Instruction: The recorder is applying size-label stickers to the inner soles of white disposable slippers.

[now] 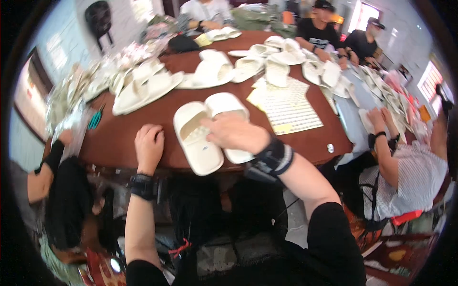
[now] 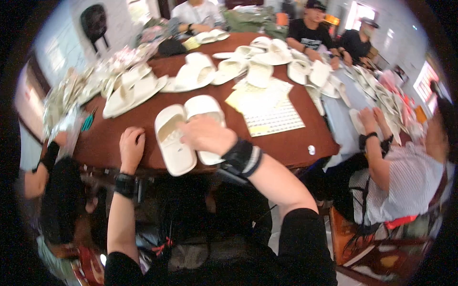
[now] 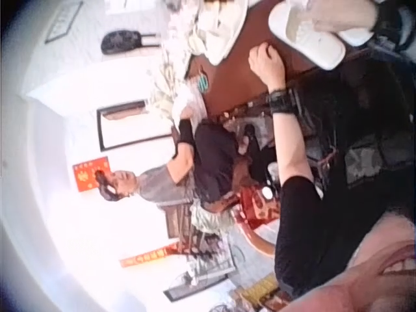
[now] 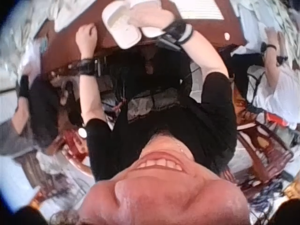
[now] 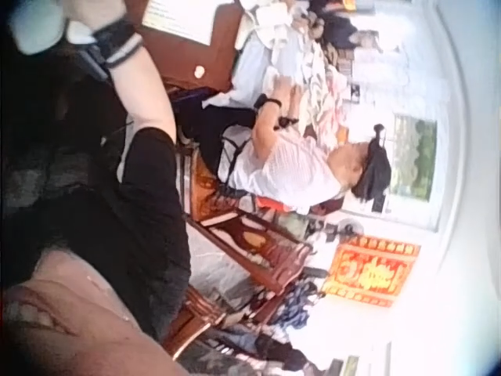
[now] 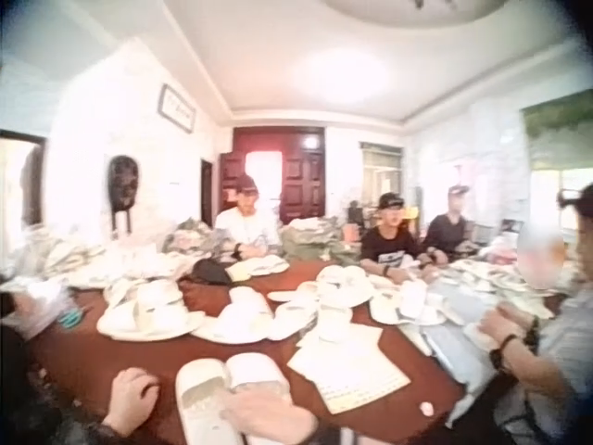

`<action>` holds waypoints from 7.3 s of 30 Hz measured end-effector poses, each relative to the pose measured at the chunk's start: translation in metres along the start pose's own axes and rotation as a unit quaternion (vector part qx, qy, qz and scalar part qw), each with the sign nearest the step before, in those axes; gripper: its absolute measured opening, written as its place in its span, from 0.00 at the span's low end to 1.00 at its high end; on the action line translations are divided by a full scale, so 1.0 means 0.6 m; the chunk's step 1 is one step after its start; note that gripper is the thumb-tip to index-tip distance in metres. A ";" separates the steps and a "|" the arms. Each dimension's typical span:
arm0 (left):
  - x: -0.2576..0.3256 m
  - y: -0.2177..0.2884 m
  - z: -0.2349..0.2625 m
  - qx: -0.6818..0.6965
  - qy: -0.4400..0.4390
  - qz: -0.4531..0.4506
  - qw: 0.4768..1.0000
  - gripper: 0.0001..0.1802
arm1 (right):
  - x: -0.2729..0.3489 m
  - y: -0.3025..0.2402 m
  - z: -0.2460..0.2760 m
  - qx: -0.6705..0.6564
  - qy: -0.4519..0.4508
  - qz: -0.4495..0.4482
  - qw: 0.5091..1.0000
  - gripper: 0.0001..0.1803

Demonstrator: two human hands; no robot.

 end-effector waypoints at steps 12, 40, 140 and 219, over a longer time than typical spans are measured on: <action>0.016 -0.017 -0.003 -0.001 0.001 -0.013 1.000 0.05 | 0.005 -0.008 0.018 0.127 0.169 0.061 0.975 0.12; 0.016 0.000 -0.002 -0.030 -0.006 0.036 0.999 0.04 | 0.212 0.270 0.395 0.145 0.265 -0.155 0.941 0.16; -0.024 -0.014 -0.028 0.290 -0.148 0.031 0.945 0.33 | -0.062 0.207 0.128 -0.177 0.260 -0.119 0.942 0.19; 0.058 0.235 0.083 0.127 -0.151 -0.089 0.976 0.18 | 0.083 0.041 -0.019 -0.245 0.264 -0.017 0.933 0.15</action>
Point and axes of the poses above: each hand's wrist, its own x-axis away from the middle knuckle, its own z-axis out of the back of the hand, y = z × x, the point moved 3 cm from there along -x, towards the middle knuckle, and after that the axes turned 12 degrees about -x, right-handed, at the moved point
